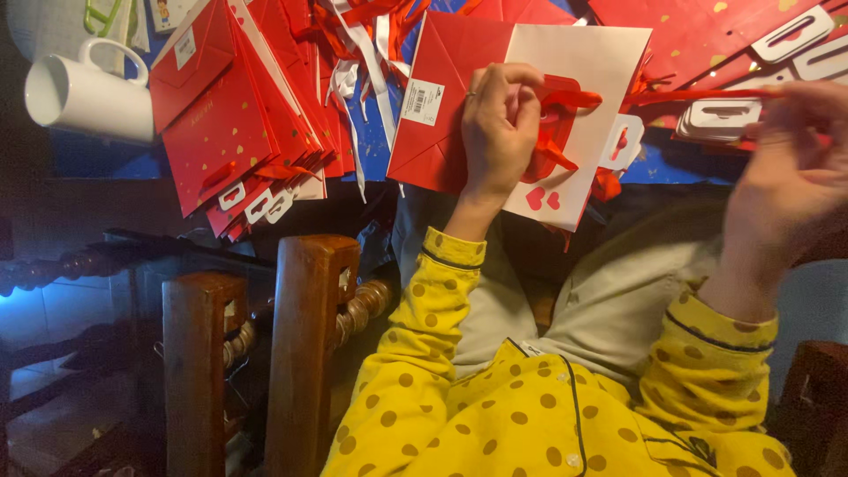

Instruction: The person threads red ribbons through the handles of small red gift bags and ties them into bows. They handle multiple bags one at a time, adjusting the ribbons and securing the knots.

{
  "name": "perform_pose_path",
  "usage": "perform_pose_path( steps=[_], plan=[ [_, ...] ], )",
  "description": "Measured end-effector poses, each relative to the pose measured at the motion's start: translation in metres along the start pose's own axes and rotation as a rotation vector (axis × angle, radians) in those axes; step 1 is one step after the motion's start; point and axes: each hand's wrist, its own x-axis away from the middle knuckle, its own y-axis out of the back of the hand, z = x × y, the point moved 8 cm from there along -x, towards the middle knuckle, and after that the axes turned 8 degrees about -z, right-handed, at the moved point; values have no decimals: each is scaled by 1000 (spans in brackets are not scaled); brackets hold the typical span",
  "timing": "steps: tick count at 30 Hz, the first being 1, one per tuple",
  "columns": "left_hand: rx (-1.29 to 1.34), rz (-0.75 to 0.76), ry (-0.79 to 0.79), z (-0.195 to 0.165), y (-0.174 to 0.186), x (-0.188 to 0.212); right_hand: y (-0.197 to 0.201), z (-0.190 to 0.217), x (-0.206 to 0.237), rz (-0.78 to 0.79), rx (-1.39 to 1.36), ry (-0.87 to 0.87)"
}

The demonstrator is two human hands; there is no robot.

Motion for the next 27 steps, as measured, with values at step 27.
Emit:
perform_pose_path(
  steps=[27],
  plan=[
    [1406,472,1070,35,-43,34,15,-11,-2,13,48,-99]
  ],
)
